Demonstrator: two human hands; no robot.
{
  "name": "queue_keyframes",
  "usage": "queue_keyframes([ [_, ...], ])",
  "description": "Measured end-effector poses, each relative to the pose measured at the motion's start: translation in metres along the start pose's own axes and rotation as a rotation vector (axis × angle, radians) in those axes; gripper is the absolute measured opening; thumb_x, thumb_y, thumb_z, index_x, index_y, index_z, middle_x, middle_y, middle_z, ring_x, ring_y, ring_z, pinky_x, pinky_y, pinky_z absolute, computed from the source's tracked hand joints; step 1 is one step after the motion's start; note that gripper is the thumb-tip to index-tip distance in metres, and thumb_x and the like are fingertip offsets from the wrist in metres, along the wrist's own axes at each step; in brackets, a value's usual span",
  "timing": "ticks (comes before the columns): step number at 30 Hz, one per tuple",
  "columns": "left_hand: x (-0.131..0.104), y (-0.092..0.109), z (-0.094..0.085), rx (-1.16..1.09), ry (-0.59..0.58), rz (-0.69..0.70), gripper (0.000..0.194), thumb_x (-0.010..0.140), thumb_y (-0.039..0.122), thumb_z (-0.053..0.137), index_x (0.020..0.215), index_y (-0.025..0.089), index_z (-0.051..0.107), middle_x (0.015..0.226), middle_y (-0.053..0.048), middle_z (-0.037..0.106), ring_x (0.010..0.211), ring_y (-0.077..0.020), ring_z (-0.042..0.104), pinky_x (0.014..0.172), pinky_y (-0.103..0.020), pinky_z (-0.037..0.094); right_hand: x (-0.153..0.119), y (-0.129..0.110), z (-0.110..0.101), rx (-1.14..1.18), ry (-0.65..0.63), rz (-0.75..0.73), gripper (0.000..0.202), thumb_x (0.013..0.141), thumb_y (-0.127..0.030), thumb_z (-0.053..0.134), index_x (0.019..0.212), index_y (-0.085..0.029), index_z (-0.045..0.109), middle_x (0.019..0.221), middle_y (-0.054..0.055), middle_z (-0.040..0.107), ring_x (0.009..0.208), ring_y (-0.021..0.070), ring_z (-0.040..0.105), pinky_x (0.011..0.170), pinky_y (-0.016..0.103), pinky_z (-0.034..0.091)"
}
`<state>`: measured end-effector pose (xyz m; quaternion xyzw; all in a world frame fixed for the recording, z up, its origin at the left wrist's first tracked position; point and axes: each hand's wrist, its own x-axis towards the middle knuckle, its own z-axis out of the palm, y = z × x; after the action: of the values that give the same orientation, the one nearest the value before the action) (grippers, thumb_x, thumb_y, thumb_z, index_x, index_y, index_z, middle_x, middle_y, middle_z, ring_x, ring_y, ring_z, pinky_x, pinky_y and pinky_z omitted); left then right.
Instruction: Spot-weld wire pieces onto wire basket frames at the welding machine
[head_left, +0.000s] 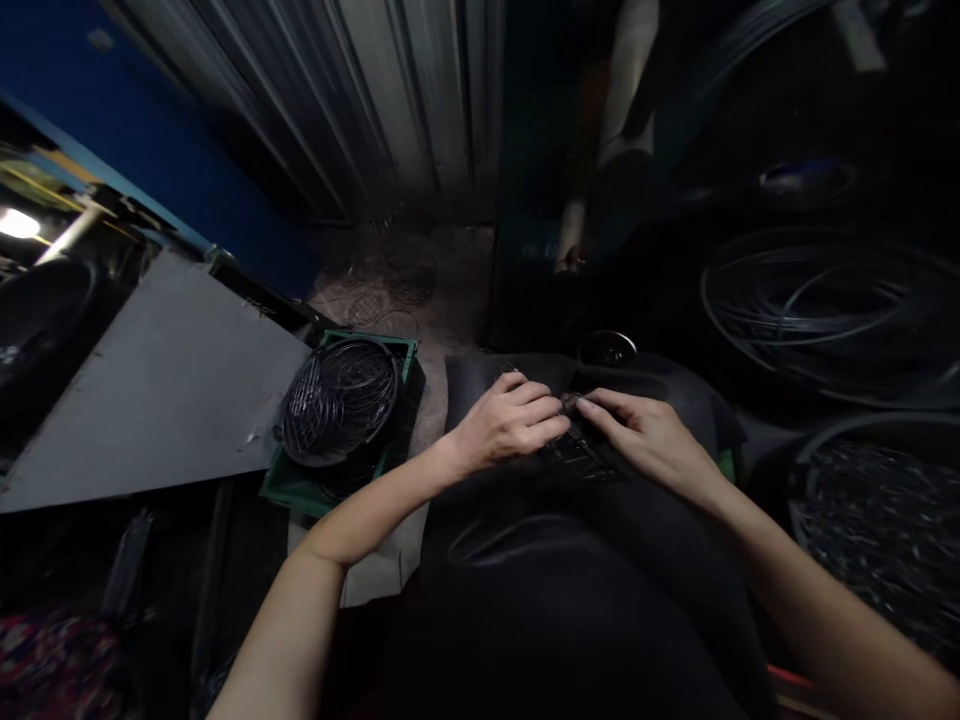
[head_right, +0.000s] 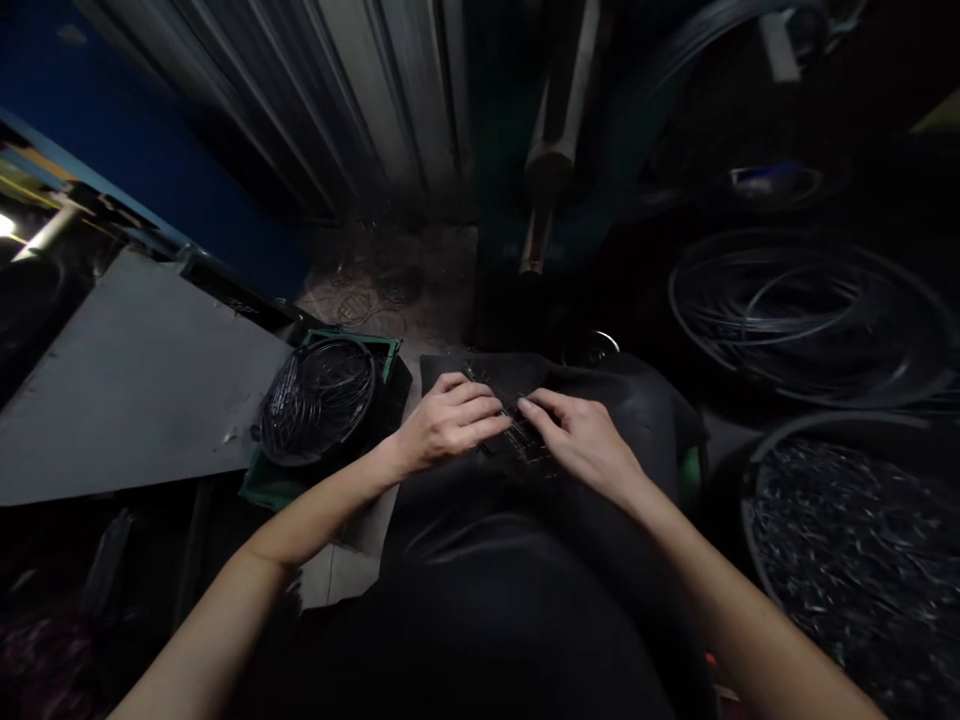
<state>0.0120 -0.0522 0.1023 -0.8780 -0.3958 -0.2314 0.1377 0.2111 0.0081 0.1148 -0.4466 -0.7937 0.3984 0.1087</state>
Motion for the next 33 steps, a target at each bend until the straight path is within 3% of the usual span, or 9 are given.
queue_keyframes([
  [5,-0.005,0.010,0.011,0.000,-0.027,0.043,0.024,0.095,0.014,0.039,0.095,0.017,0.063,0.089,-0.002,0.070,0.087,-0.0123,0.061,0.082,-0.029,0.042,0.001,0.003,0.002,-0.022,-0.017,-0.002,0.036,0.087,-0.046,0.041,0.077,-0.020,0.065,0.070,0.001,0.067,0.062,0.0145,0.057,0.060,0.025,0.040],
  [12,-0.025,0.040,0.036,-0.090,-0.080,-0.064,0.025,0.095,0.014,0.037,0.104,0.014,0.061,0.095,-0.008,0.069,0.094,-0.0162,0.062,0.080,-0.031,0.047,-0.014,0.009,0.013,-0.008,0.005,-0.007,0.032,0.088,-0.040,0.042,0.073,-0.020,0.062,0.063,0.000,0.063,0.055,0.0130,0.054,0.061,0.025,0.040],
  [18,-0.030,0.051,0.045,-0.010,0.091,-0.059,0.018,0.091,0.015,0.045,0.098,0.018,0.061,0.093,-0.005,0.069,0.091,-0.0157,0.061,0.082,-0.031,0.045,-0.023,0.007,0.023,-0.005,0.022,-0.017,0.030,0.090,-0.035,0.040,0.075,-0.019,0.061,0.068,0.001,0.065,0.060,0.0133,0.056,0.063,0.025,0.041],
  [24,-0.025,0.046,0.038,0.004,-0.066,-0.072,0.016,0.092,0.017,0.045,0.095,0.014,0.061,0.091,-0.008,0.068,0.082,-0.0158,0.059,0.078,-0.031,0.045,-0.013,0.004,0.033,-0.091,-0.046,-0.023,0.029,0.091,-0.030,0.039,0.080,-0.018,0.063,0.073,0.003,0.067,0.066,0.0149,0.059,0.067,0.027,0.040],
  [27,-0.026,0.048,0.038,0.001,-0.057,-0.078,0.017,0.091,0.012,0.044,0.093,0.011,0.061,0.091,-0.008,0.067,0.082,-0.0157,0.059,0.076,-0.029,0.044,-0.011,0.004,0.035,-0.103,-0.067,-0.020,0.030,0.092,-0.030,0.038,0.084,-0.018,0.064,0.075,0.004,0.067,0.068,0.0154,0.060,0.068,0.027,0.041],
  [33,-0.030,0.053,0.040,-0.082,-0.192,-0.144,0.028,0.094,0.010,0.033,0.099,0.012,0.061,0.094,-0.010,0.067,0.083,-0.0166,0.060,0.075,-0.031,0.044,-0.014,0.006,0.042,-0.128,0.003,-0.018,0.029,0.091,-0.030,0.039,0.086,-0.019,0.065,0.078,0.005,0.066,0.073,0.0162,0.059,0.071,0.028,0.043],
])
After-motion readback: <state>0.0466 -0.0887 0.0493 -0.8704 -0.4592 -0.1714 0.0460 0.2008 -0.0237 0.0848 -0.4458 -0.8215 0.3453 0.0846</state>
